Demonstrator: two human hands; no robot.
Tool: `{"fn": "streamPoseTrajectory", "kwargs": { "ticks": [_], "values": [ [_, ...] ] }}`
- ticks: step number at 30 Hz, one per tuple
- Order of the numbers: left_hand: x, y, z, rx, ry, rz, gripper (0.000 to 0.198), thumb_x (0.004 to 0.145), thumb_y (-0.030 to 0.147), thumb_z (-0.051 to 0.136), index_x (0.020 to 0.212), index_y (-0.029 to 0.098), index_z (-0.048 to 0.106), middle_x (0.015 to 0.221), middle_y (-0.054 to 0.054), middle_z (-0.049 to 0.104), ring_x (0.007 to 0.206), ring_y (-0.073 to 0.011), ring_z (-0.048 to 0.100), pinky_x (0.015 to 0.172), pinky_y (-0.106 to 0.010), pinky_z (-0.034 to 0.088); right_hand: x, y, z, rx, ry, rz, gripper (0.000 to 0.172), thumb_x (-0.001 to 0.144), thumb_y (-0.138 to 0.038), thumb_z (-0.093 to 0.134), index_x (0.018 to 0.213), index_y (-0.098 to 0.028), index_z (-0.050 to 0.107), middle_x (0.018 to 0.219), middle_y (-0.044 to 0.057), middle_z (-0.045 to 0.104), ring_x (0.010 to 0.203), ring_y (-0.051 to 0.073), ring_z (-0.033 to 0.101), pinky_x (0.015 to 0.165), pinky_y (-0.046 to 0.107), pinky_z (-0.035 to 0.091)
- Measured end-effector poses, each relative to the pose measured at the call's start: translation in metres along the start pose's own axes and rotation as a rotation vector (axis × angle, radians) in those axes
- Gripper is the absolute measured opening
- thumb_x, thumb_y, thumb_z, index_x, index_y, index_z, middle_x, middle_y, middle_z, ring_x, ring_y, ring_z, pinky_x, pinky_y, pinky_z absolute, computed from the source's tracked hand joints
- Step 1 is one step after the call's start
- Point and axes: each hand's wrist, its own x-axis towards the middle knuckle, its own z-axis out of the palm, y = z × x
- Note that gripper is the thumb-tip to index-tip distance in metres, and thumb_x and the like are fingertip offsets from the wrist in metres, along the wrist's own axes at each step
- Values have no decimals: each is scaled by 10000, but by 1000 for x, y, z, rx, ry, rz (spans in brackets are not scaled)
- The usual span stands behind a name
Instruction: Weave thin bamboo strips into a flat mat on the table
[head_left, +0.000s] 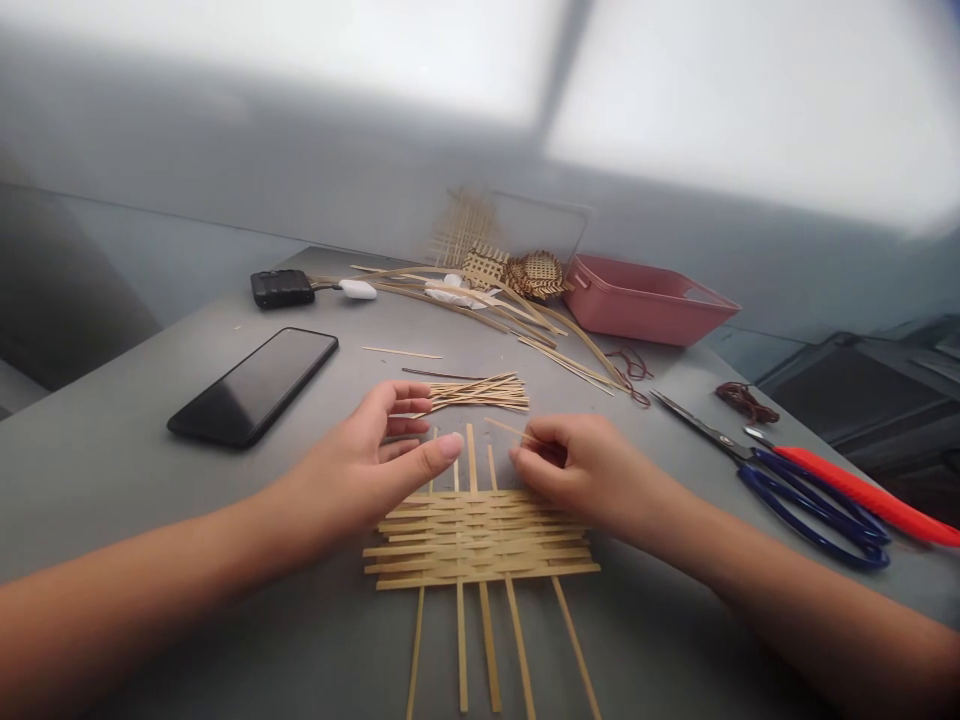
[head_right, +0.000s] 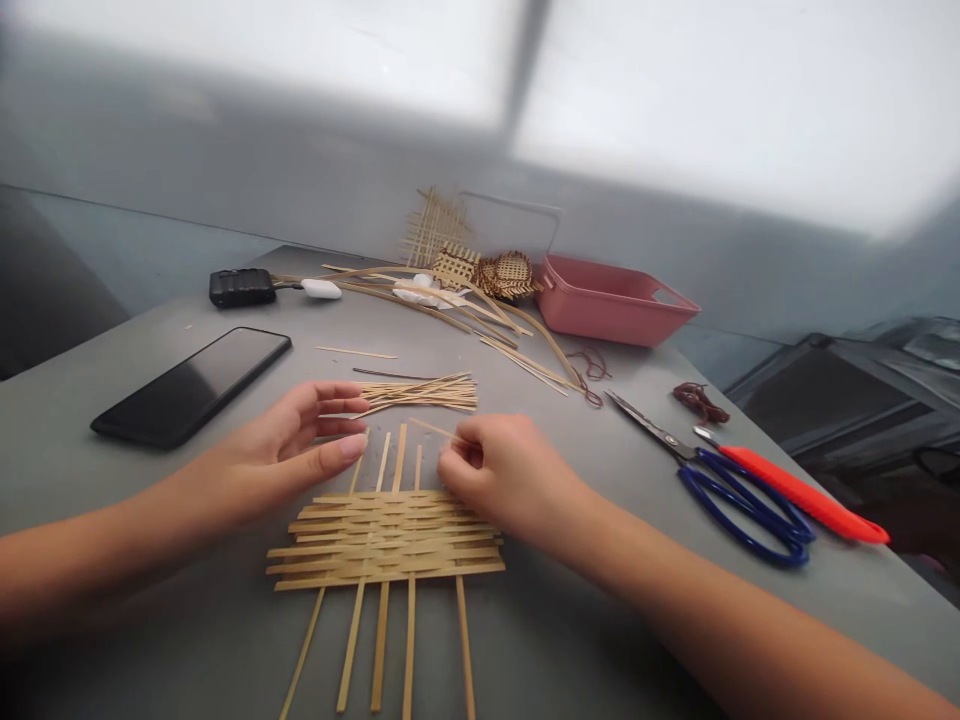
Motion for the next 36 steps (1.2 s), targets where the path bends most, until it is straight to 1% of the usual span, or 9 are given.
{"fn": "streamPoseTrajectory", "kwargs": {
  "ticks": [2,5,9,14,19,22,26,31,36],
  "values": [
    [1,1,-1,-68,-58,-101,773,755,633,722,1325,271,345,1369,-115,523,1232,-294,556,980,-439,461,-3,-3,-1,62,38,1,312,792,-350,504,552,-213,359,527,-37,418,515,109,346,481,251,262],
    [0,3,0,-134,-206,-247,850,736,514,789,1364,262,273,1138,-65,672,1023,-260,660,884,-408,469,-7,-8,-2,114,46,-35,316,821,-390,506,580,-210,410,531,-41,398,518,109,346,487,249,272],
    [-3,5,1,-140,-250,-231,755,743,335,792,1327,207,331,875,10,696,828,-193,643,773,-337,447,-8,-7,-5,183,-38,-88,414,898,-515,467,626,-203,449,582,-31,424,549,118,380,499,249,292],
    [-2,7,2,-169,-238,-229,578,752,301,781,1217,214,450,848,28,678,730,-144,598,691,-289,432,-9,7,-22,310,-45,-98,383,973,-509,366,826,-212,555,610,-32,428,568,133,414,539,256,353],
    [-3,8,4,-176,-220,-239,458,744,310,790,1097,203,518,828,27,666,736,-140,596,685,-272,439,-13,13,-35,193,-93,-99,370,940,-548,454,788,-219,527,632,-26,462,566,130,415,514,251,341],
    [-4,8,5,-165,-209,-229,399,777,351,766,1065,207,529,789,33,659,675,-125,561,638,-255,413,-13,11,-35,115,-135,-121,348,934,-509,464,772,-217,561,652,-10,502,602,146,451,534,260,357],
    [-5,8,6,-160,-222,-217,371,794,367,751,1046,202,533,732,44,631,600,-104,508,572,-233,367,-12,7,-32,167,-201,-140,287,929,-444,488,810,-210,604,681,-3,533,632,153,474,559,263,374],
    [-4,6,7,-193,-249,-185,341,812,361,736,1034,204,530,741,45,622,614,-99,497,582,-227,363,-10,5,-29,267,-273,-143,211,910,-374,532,817,-198,601,746,2,570,669,146,479,596,256,396],
    [-6,7,8,-192,-256,-171,314,800,339,730,1001,204,530,713,53,600,610,-102,482,587,-233,360,-5,4,-26,299,-301,-114,235,885,-394,555,783,-190,607,717,-2,552,666,146,463,599,261,388]
  ]
}}
